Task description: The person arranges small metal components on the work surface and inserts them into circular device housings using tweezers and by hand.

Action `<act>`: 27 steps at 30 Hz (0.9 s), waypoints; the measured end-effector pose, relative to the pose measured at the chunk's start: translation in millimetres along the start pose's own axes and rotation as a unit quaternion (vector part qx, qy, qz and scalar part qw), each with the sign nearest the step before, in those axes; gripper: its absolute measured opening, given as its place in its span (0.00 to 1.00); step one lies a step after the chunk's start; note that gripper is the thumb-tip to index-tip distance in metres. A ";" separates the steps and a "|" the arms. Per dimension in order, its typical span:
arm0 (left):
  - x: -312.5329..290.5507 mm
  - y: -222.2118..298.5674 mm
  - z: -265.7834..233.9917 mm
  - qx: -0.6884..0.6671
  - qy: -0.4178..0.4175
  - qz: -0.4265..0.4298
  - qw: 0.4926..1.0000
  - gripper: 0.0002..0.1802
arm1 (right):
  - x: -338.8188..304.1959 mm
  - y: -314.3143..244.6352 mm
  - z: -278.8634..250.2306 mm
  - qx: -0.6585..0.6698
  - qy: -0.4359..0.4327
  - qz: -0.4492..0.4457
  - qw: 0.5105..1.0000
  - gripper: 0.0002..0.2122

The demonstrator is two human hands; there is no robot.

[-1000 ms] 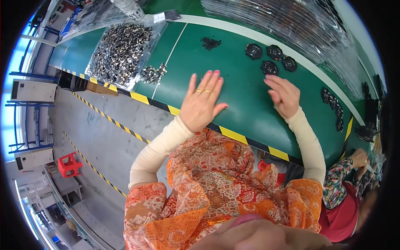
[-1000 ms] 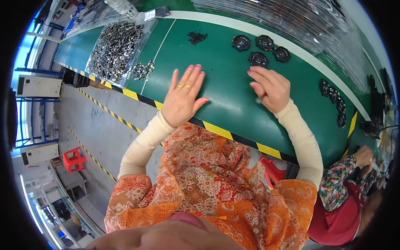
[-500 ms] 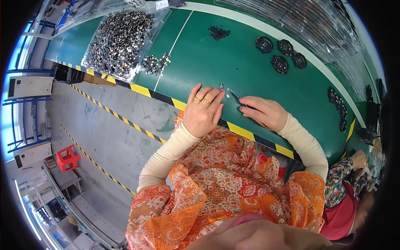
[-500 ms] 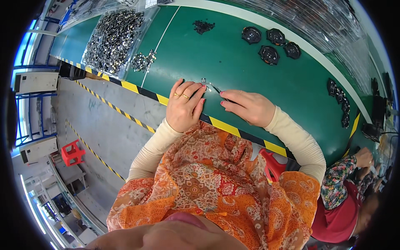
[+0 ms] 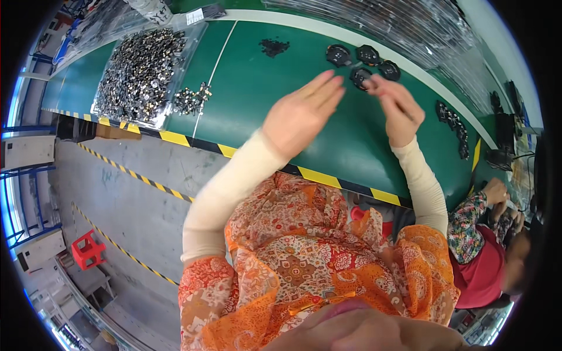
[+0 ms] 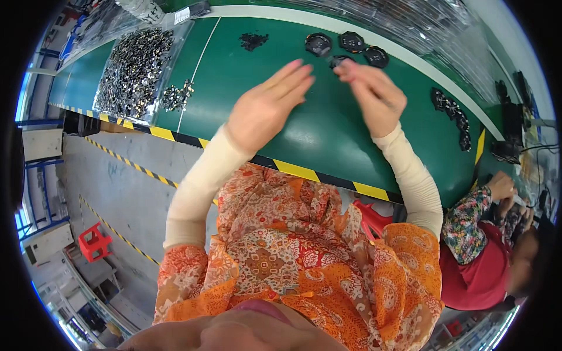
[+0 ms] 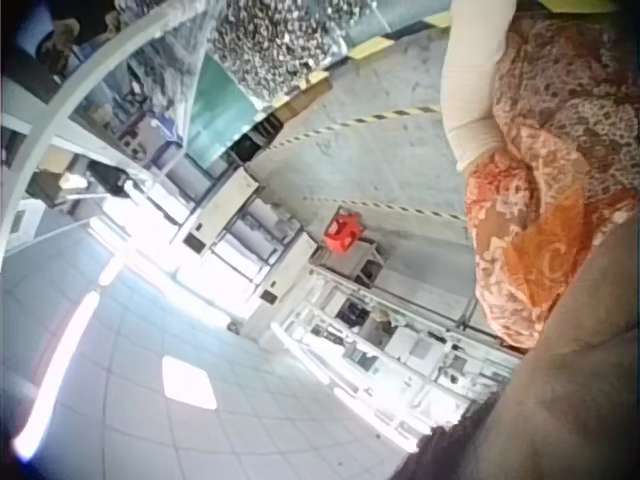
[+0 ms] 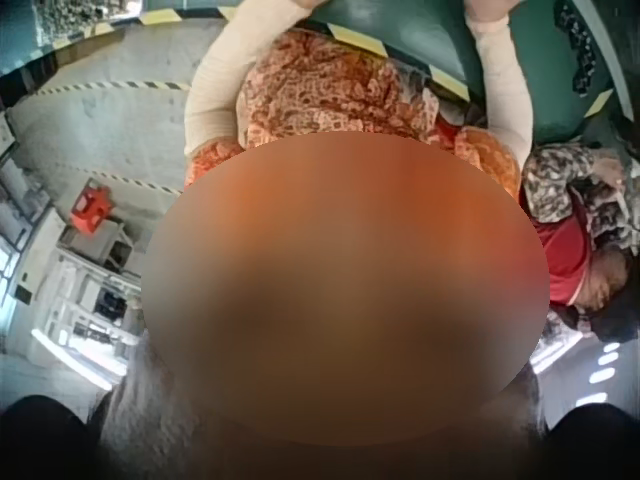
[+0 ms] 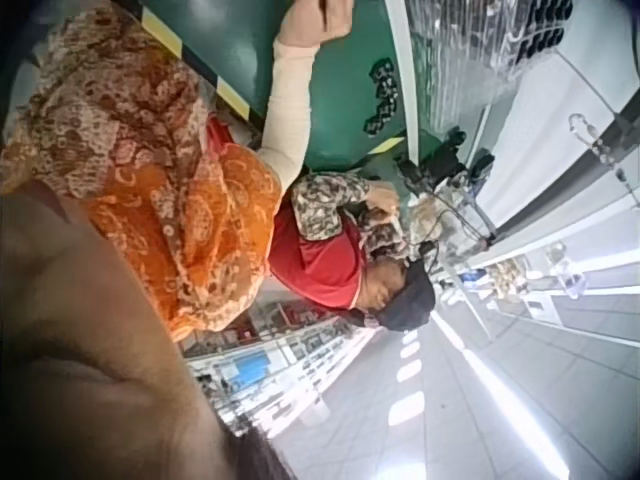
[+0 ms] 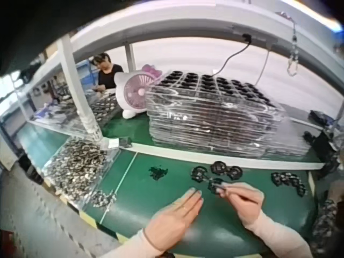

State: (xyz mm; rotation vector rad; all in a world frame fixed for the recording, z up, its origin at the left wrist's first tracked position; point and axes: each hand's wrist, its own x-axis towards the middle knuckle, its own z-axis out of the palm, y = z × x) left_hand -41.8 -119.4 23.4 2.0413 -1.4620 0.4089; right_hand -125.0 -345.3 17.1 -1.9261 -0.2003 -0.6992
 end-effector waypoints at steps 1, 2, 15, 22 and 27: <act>18.6 -6.2 18.3 0.043 0.001 0.043 0.998 0.21 | 1.1 0.0 -3.8 0.072 0.069 0.066 0.993 0.08; 30.1 -10.7 36.2 0.087 0.001 0.084 0.993 0.22 | 2.0 -0.4 -6.8 0.143 0.137 0.131 0.971 0.09; -42.6 52.5 31.1 -0.012 -0.062 0.071 0.995 0.24 | -103.5 -24.4 -27.9 0.284 0.210 0.336 0.873 0.10; -43.1 68.6 44.8 0.000 -0.022 -0.040 0.999 0.19 | -101.3 -26.5 -18.0 0.283 0.158 0.330 0.886 0.09; -60.4 58.0 26.7 -0.065 -0.038 -0.031 0.997 0.15 | -104.2 -28.0 -16.7 0.272 0.163 0.335 0.887 0.09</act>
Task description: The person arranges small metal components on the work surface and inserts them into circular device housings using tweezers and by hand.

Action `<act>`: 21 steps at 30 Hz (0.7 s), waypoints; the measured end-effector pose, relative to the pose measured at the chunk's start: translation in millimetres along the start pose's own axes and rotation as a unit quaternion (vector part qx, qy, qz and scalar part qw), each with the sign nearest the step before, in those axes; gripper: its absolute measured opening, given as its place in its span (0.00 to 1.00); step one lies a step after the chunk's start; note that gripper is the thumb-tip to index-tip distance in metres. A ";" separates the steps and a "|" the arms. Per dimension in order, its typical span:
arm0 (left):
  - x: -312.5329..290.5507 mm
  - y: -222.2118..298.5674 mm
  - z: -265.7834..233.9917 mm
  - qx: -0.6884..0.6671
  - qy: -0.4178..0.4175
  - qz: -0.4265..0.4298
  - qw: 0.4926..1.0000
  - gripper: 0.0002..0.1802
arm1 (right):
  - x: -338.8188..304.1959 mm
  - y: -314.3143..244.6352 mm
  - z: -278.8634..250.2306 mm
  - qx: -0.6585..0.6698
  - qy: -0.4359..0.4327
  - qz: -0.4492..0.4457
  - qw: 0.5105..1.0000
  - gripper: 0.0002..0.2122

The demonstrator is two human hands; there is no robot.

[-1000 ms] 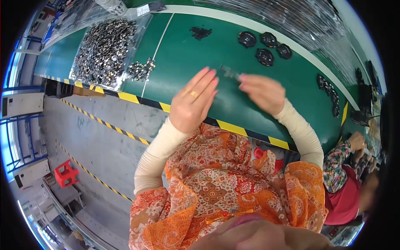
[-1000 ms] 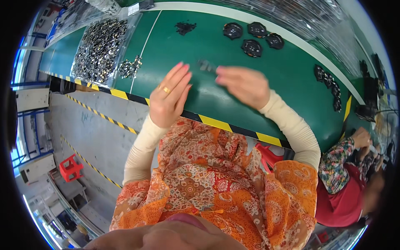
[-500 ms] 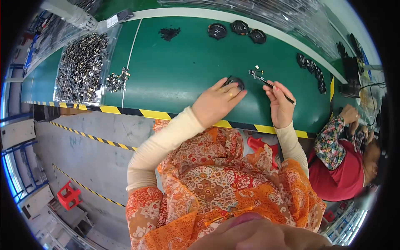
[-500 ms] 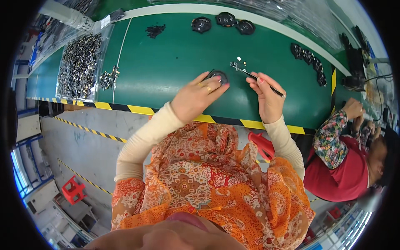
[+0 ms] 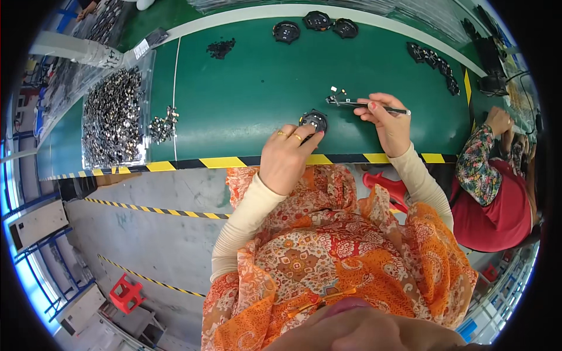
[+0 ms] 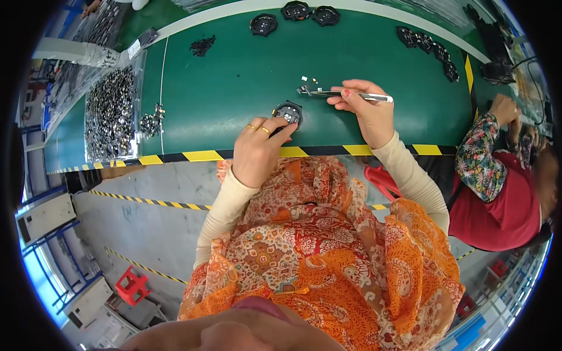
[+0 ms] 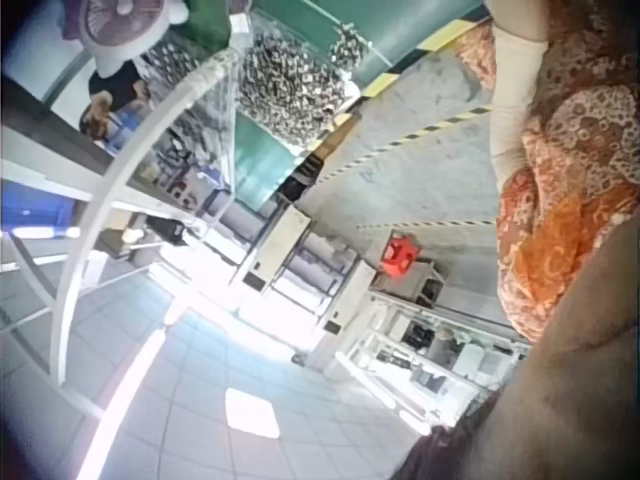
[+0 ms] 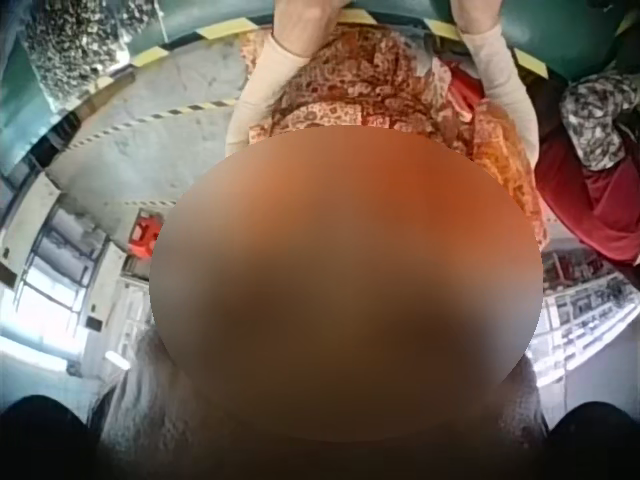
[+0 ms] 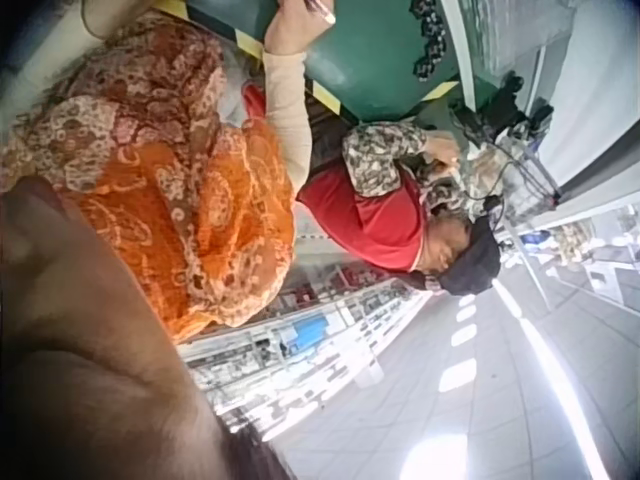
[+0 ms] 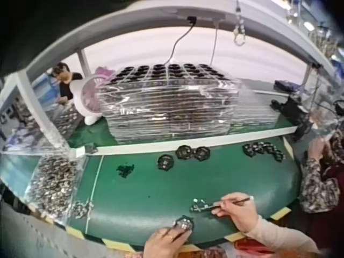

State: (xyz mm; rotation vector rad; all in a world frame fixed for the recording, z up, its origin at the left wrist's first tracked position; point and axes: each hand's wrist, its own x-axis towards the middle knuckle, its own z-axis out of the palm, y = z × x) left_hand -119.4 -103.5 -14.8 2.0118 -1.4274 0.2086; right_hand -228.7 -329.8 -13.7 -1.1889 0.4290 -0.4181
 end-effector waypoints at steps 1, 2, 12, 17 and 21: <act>-0.7 -0.5 -1.9 -0.011 0.013 0.005 1.000 0.15 | 0.9 0.7 0.9 0.003 0.005 -0.002 1.000 0.09; -0.6 -1.3 -0.8 -0.012 0.009 0.009 1.000 0.15 | 2.3 1.7 2.1 -0.005 -0.002 0.003 1.000 0.08; 0.9 -8.2 0.3 -0.053 0.004 0.006 0.999 0.15 | 27.4 -2.5 12.4 -0.038 -0.115 0.029 0.992 0.09; -0.5 -9.4 1.0 -0.058 0.008 0.001 0.998 0.15 | 27.6 -8.8 17.5 -0.067 -0.116 0.048 0.990 0.08; -0.5 -9.6 -1.0 -0.047 0.010 0.008 0.999 0.14 | 27.9 -13.9 19.6 -0.089 -0.126 0.071 0.986 0.08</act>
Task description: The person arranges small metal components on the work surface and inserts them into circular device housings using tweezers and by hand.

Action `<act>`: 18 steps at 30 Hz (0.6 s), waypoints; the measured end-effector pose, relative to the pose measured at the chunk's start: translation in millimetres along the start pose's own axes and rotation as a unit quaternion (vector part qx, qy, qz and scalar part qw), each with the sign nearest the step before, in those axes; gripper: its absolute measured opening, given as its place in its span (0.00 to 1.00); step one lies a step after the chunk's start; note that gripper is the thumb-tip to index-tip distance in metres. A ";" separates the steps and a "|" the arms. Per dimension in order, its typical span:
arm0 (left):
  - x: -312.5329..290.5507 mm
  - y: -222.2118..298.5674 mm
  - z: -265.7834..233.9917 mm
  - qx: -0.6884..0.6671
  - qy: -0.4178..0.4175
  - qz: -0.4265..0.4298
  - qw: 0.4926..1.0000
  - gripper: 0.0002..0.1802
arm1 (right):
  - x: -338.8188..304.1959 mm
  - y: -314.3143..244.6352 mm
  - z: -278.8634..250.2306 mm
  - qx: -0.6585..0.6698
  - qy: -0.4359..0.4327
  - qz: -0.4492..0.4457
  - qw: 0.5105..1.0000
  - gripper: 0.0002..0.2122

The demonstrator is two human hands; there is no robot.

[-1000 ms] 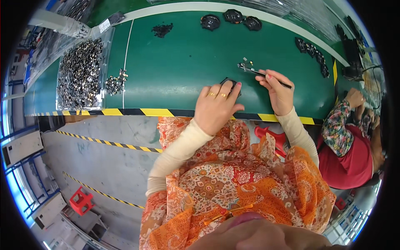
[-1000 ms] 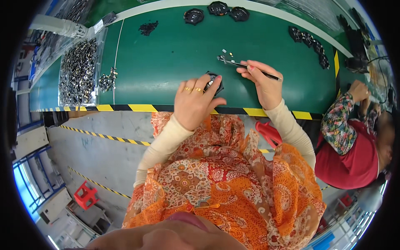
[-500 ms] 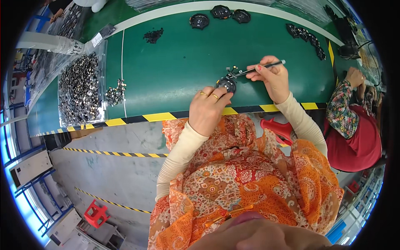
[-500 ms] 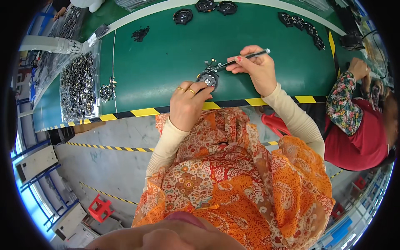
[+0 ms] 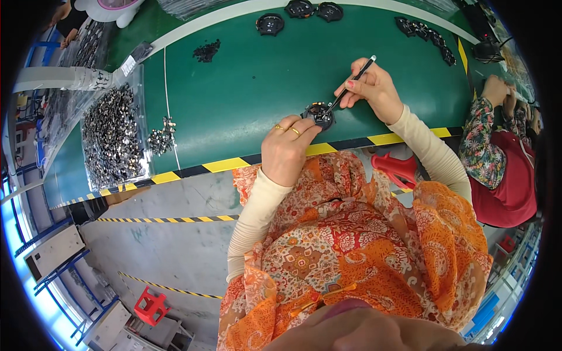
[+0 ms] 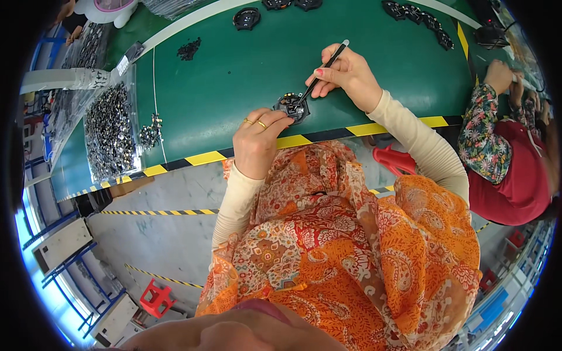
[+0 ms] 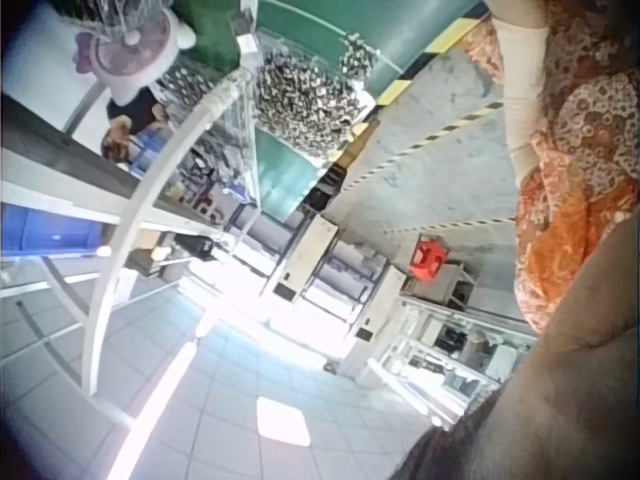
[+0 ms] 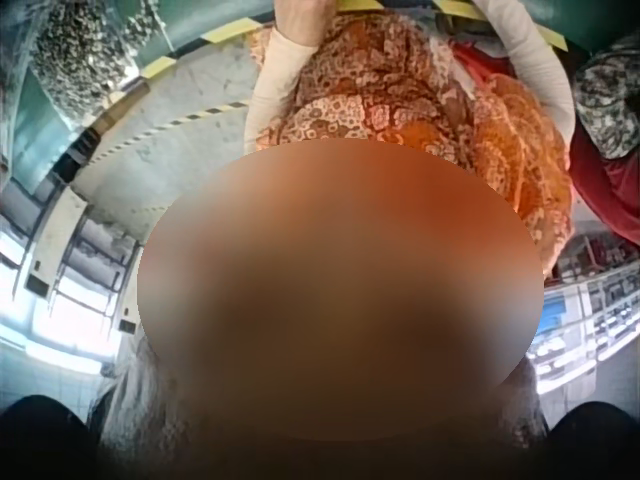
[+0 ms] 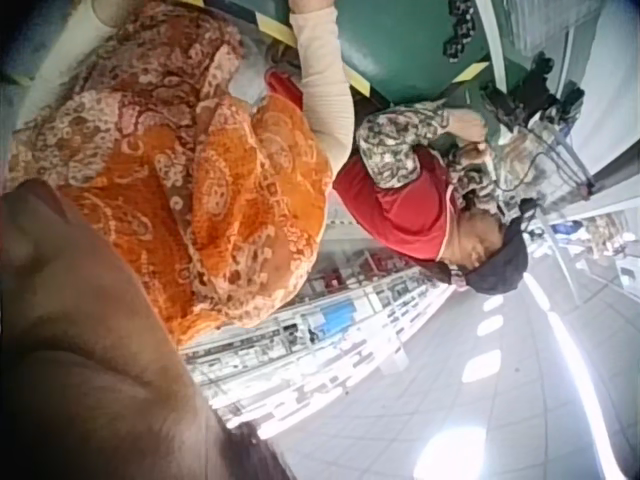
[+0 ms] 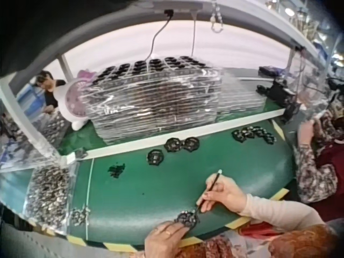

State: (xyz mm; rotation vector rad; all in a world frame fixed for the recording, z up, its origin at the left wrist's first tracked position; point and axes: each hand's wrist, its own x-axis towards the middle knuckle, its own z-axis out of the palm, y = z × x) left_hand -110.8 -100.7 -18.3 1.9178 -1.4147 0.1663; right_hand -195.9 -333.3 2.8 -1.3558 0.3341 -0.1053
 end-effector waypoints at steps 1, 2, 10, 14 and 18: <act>-0.3 -0.2 -0.2 -0.002 0.000 0.000 1.000 0.14 | 0.3 0.5 -0.3 0.000 0.000 0.000 1.000 0.08; -0.2 0.1 -0.3 -0.002 -0.001 -0.001 1.000 0.14 | 0.7 1.4 -0.7 0.000 -0.003 0.001 1.000 0.08; 2.0 -0.8 -0.8 0.004 0.001 0.003 1.000 0.14 | 2.6 -1.1 1.2 -0.011 0.000 0.012 1.000 0.08; 0.3 -3.4 0.7 -0.003 0.011 0.009 1.000 0.15 | 4.4 -3.0 2.2 -0.010 0.011 0.029 0.999 0.08; -3.4 -4.7 2.1 0.022 0.007 0.055 0.998 0.17 | 3.2 -2.1 2.3 -0.008 0.019 0.038 0.999 0.09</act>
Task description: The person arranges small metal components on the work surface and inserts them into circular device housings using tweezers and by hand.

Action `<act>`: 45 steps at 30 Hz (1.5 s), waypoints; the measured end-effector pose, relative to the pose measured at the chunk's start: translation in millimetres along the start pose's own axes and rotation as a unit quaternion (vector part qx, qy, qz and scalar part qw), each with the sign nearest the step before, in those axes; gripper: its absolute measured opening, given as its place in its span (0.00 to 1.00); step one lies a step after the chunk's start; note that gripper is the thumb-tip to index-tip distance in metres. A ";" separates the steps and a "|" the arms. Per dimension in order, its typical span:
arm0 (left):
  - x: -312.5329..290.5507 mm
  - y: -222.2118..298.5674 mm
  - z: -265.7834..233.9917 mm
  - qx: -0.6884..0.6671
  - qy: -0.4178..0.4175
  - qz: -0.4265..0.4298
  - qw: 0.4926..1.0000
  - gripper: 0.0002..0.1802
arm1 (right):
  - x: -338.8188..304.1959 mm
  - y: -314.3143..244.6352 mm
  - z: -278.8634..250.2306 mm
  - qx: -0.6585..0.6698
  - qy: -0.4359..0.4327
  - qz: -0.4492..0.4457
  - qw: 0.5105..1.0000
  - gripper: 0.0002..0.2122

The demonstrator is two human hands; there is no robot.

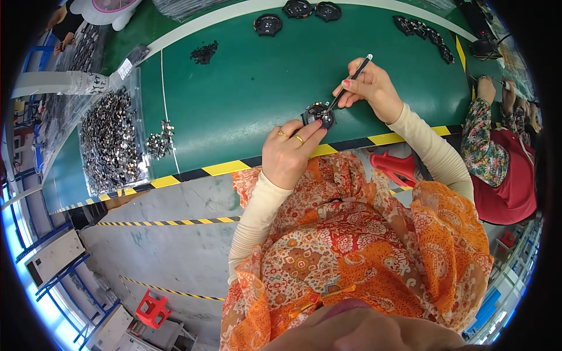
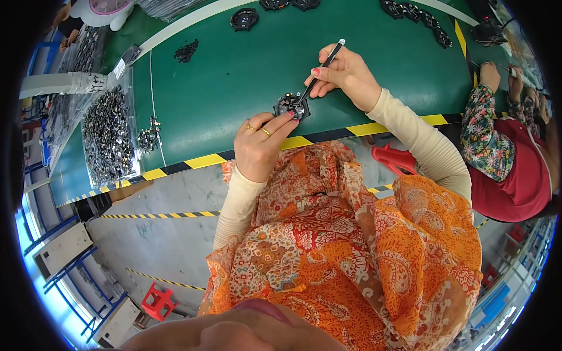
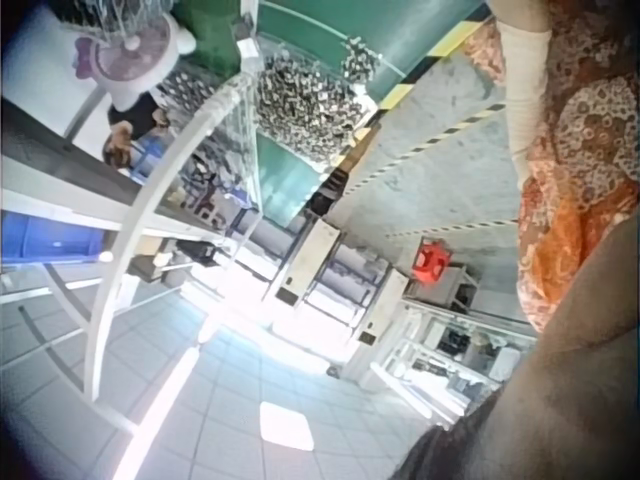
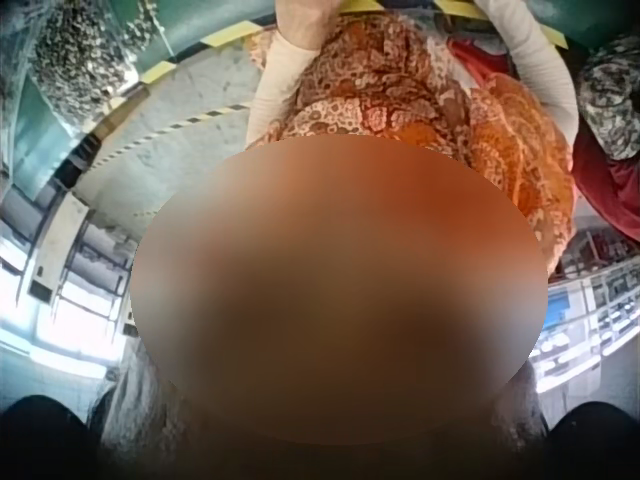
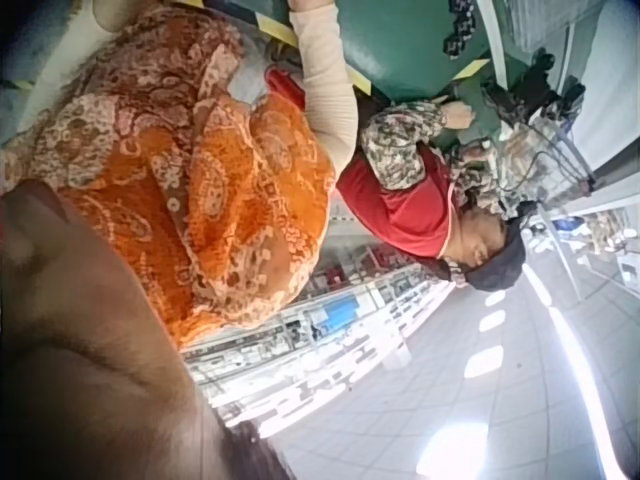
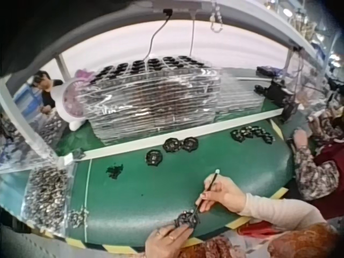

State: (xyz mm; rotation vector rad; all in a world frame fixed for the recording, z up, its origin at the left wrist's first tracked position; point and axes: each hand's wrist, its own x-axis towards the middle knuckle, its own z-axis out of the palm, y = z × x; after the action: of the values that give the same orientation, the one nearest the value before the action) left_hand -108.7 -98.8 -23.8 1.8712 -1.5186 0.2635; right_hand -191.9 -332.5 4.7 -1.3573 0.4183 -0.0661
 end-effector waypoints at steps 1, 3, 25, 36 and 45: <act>-0.8 0.0 0.1 0.004 -0.004 0.012 1.000 0.17 | -0.9 0.0 0.3 0.000 0.000 0.000 1.000 0.09; -0.4 1.8 -1.4 0.017 -0.010 0.012 1.000 0.17 | -3.4 -0.3 0.7 -0.004 0.005 0.010 1.000 0.08; 0.2 -1.7 -5.2 0.013 -0.032 0.006 0.999 0.22 | 1.4 7.2 -18.4 -0.654 0.113 -0.312 0.679 0.16; 4.2 1.8 -4.7 0.008 -0.018 0.003 1.000 0.20 | 66.0 -14.6 -56.9 -0.654 0.253 -0.299 0.647 0.13; 9.6 0.4 -8.8 0.007 -0.042 -0.020 0.999 0.17 | 121.9 5.3 -12.3 -0.634 0.181 -0.334 0.673 0.17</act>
State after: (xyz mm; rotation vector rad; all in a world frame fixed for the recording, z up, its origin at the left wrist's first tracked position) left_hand -103.9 -100.8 -11.8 1.9441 -1.5375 0.1797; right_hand -84.3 -377.5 -33.1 -2.8841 0.2323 -0.7956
